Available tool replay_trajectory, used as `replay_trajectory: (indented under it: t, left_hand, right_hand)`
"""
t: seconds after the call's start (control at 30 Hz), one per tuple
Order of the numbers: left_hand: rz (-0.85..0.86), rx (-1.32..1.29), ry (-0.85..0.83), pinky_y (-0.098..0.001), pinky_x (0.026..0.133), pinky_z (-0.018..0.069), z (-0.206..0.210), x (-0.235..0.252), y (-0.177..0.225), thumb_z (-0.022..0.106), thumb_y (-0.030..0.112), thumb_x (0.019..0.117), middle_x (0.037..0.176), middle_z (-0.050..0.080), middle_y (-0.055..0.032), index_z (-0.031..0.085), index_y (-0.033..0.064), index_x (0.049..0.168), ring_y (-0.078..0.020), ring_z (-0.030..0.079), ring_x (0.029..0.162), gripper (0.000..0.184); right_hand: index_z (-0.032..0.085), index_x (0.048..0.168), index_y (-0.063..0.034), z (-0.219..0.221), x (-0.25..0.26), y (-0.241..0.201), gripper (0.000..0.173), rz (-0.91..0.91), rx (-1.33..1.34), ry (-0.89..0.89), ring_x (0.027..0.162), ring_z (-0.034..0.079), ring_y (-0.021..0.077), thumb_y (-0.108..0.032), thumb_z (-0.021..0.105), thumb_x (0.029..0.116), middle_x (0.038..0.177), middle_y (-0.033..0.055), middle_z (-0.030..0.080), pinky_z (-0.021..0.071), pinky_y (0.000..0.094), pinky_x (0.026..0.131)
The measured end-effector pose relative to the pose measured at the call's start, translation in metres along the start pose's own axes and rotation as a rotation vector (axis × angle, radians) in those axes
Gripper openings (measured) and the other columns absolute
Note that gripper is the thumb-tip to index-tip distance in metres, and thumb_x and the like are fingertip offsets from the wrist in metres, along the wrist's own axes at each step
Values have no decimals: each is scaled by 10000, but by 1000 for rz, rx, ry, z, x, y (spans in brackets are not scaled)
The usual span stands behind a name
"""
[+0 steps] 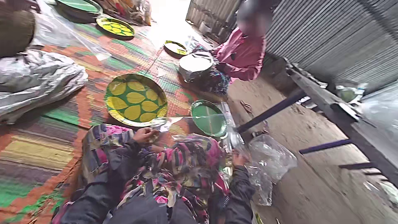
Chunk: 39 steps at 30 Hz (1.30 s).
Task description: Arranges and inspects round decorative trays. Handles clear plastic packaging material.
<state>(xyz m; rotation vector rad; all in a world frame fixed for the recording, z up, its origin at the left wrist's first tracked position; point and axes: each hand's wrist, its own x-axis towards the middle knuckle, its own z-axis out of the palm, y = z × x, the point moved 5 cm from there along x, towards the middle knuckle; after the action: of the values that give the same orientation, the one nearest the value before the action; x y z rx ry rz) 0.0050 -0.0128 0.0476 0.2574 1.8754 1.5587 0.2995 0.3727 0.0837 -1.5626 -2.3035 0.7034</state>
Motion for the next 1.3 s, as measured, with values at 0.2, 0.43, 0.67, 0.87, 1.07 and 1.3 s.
replay_trajectory:
  t: [0.2, 0.43, 0.67, 0.87, 1.07, 1.3]
  left_hand:
    - [24, 247, 146, -470, 889, 528, -34, 23, -21, 594, 162, 1060, 1165, 676, -248, 622, -39, 1284, -272, 668, 922, 301]
    - [269, 422, 278, -702, 883, 474, -66, 37, 5, 600, 119, 1054, 988, 690, -325, 674, -68, 1187, -478, 668, 891, 241]
    - [267, 699, 318, -744, 965, 448, -103, 60, 29, 629, 192, 1047, 1182, 668, -353, 610, -42, 1333, -557, 648, 1085, 370]
    - [508, 719, 470, -753, 1041, 398, -55, 4, 64, 657, 172, 1022, 1314, 591, -383, 585, -82, 1341, -591, 547, 1254, 414]
    - [608, 417, -239, -500, 916, 579, 97, -36, 76, 556, 142, 1049, 1083, 730, -236, 672, -84, 1202, -320, 735, 962, 297]
    - [315, 438, -661, -463, 823, 578, 219, -52, 80, 495, 382, 1094, 1015, 723, -213, 634, -71, 1234, -266, 715, 832, 494]
  right_hand:
    - [574, 1283, 30, 59, 22, 46, 409, 224, 881, -318, 761, 678, 170, -293, 368, 1139, 963, 127, 693, 574, 330, 657]
    - [607, 1258, 84, 11, 2, 29, 246, 28, 969, -251, 876, 688, 110, 37, 513, 1035, 1063, 109, 716, 592, 285, 777]
    - [586, 1318, 27, 9, -28, -6, 508, 218, 783, -456, 939, 735, 238, -353, 294, 1149, 1127, 145, 743, 595, 396, 739]
    - [686, 1191, 75, -12, -35, -15, 234, 22, 399, -278, 869, 736, 172, -89, 595, 1052, 1053, 178, 749, 598, 323, 817]
    - [744, 969, 37, -29, -63, -25, 125, -82, 326, -136, 719, 664, 78, -58, 787, 901, 830, 76, 741, 554, 290, 767]
    - [588, 729, -42, -18, -122, -49, 318, -270, 407, -103, 551, 482, 14, -87, 903, 723, 608, -57, 536, 448, 231, 588]
